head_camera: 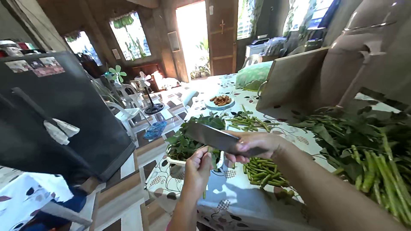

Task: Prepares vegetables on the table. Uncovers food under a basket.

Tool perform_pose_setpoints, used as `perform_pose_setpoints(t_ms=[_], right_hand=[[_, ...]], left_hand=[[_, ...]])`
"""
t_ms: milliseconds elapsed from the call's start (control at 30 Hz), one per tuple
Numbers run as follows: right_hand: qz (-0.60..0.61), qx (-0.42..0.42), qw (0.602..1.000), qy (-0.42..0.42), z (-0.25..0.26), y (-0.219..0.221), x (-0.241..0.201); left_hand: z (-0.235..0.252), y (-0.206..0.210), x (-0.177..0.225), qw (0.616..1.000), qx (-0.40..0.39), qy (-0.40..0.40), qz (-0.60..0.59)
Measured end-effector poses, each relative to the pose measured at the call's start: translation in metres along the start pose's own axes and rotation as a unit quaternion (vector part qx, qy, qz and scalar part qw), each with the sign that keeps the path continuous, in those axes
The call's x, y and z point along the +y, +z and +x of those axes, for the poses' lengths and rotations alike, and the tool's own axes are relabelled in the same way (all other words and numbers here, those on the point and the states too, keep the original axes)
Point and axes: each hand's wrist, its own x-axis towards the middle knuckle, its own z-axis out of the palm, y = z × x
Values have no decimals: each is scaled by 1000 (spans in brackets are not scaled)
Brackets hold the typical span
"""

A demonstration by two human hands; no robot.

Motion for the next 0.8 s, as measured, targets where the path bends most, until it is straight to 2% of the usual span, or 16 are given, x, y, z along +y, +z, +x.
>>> perform_pose_setpoints(t_ms=[100,233,400,567,600,667,800], right_hand=[[-35,61,997,-15,-21,10,5],[-143,180,973,-12,-47,26,-5],[-286,365,885,46,-62,54,4],[-259,535,803,52,-66,57,25],[-231,547,803,51,-71,52,25],[-140,519,841,51,-87,43,23],[-8,374,927,22,-109,33,38]], left_hand=[[0,19,-1,999,-38,25,15],[0,32,3,996,-74,1,51],[-4,51,12,986,-96,-1,139],[-9,77,11,955,-120,6,272],[-11,80,8,951,-128,14,282],[-9,84,4,943,-138,29,301],[6,93,5,933,-161,13,323]])
